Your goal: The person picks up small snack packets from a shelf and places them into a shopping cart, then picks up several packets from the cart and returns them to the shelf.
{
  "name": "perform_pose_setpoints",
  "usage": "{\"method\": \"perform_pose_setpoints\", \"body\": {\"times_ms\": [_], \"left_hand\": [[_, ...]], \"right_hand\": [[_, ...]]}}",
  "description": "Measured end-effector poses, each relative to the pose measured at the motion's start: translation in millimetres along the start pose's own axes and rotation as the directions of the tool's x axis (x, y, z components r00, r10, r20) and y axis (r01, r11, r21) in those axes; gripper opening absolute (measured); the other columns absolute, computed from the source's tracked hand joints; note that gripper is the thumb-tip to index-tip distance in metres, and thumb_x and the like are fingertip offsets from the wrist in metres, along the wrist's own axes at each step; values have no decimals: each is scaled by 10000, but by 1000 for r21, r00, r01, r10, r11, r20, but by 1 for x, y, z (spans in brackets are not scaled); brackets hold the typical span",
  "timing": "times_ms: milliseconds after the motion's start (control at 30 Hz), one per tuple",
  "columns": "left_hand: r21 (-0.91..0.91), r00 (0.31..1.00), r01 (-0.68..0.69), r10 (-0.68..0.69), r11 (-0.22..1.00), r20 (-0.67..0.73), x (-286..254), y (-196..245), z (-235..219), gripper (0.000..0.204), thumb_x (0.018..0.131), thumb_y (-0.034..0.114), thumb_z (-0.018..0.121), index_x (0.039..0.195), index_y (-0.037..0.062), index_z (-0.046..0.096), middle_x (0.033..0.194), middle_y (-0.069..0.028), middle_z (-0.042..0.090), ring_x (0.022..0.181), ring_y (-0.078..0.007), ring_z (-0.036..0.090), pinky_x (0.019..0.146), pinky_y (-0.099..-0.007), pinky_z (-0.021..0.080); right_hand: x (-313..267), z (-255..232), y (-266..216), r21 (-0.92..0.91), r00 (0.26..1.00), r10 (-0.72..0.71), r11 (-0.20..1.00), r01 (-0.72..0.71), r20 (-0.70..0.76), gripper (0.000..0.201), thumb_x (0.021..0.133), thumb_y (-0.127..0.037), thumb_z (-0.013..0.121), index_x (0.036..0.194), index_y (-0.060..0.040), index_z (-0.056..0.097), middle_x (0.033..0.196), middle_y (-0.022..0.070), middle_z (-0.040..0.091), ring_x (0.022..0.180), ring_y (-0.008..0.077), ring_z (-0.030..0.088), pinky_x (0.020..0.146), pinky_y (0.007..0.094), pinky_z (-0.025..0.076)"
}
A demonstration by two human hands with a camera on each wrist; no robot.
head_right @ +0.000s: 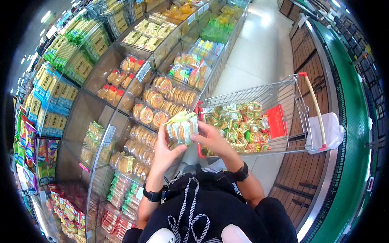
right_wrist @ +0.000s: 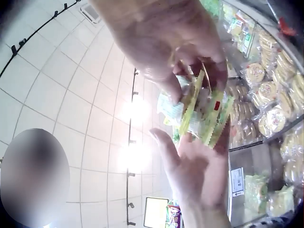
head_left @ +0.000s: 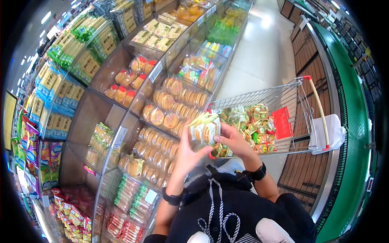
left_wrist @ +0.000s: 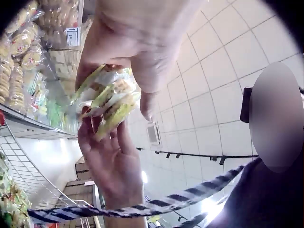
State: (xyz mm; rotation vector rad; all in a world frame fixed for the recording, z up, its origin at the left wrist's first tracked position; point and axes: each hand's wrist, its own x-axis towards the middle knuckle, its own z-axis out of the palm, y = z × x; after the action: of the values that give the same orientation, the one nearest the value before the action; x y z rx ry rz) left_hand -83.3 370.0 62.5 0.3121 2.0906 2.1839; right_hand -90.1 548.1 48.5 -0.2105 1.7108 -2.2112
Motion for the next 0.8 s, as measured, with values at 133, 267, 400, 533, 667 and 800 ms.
{"method": "perform_pose_setpoints", "body": {"times_ms": [133,267,400,533,667,800], "left_hand": [[209,993,-33,56,977,-105,0,-4,7,912,588,149,775,1298,-3,223,1216,-172,418,1125,-236,429,949,-339,339],[374,975,-119,178,920,-129,0,-6,3,853,579,145,765,1270,13,283,1206,-158,440,1115,-261,436,933,-359,351],[788,822,-509,468,348,324,-5,13,-19,740,539,133,748,1182,49,393,1230,-110,450,1163,-309,387,967,-429,284],[739,697,-657,496,152,518,-12,12,-22,489,599,119,668,1057,212,524,1242,-43,444,1205,-334,290,961,-471,256],[810,750,-580,446,87,489,-16,12,-22,603,630,93,633,1184,240,447,1342,-134,268,1222,-389,227,978,-472,247],[550,938,-290,347,783,2,-22,-2,-14,800,634,22,624,1320,112,223,1364,-189,179,1253,-346,217,990,-459,246]], "right_hand": [[-2,3,0,-499,983,-182,851,161,6,367,787,-128,573,1118,-1,476,1017,98,531,950,190,519,787,299,412],[-4,-2,5,-695,997,-44,714,79,68,404,854,-291,488,1142,-8,466,1045,137,529,923,236,539,784,324,423],[-4,-9,-11,446,897,363,779,-440,251,623,874,-530,288,1215,-23,406,1109,124,521,832,216,576,694,315,461],[-3,-12,-7,215,883,322,888,-407,342,584,877,-474,369,1243,-19,357,1114,82,503,901,141,539,592,256,461],[2,0,1,139,929,313,929,-342,198,464,838,-235,528,1225,-37,365,1131,45,479,1030,120,461,717,275,449],[8,12,-5,523,975,191,823,-223,114,478,803,-166,559,1221,-40,366,1125,52,491,1036,156,476,891,297,376]]}}
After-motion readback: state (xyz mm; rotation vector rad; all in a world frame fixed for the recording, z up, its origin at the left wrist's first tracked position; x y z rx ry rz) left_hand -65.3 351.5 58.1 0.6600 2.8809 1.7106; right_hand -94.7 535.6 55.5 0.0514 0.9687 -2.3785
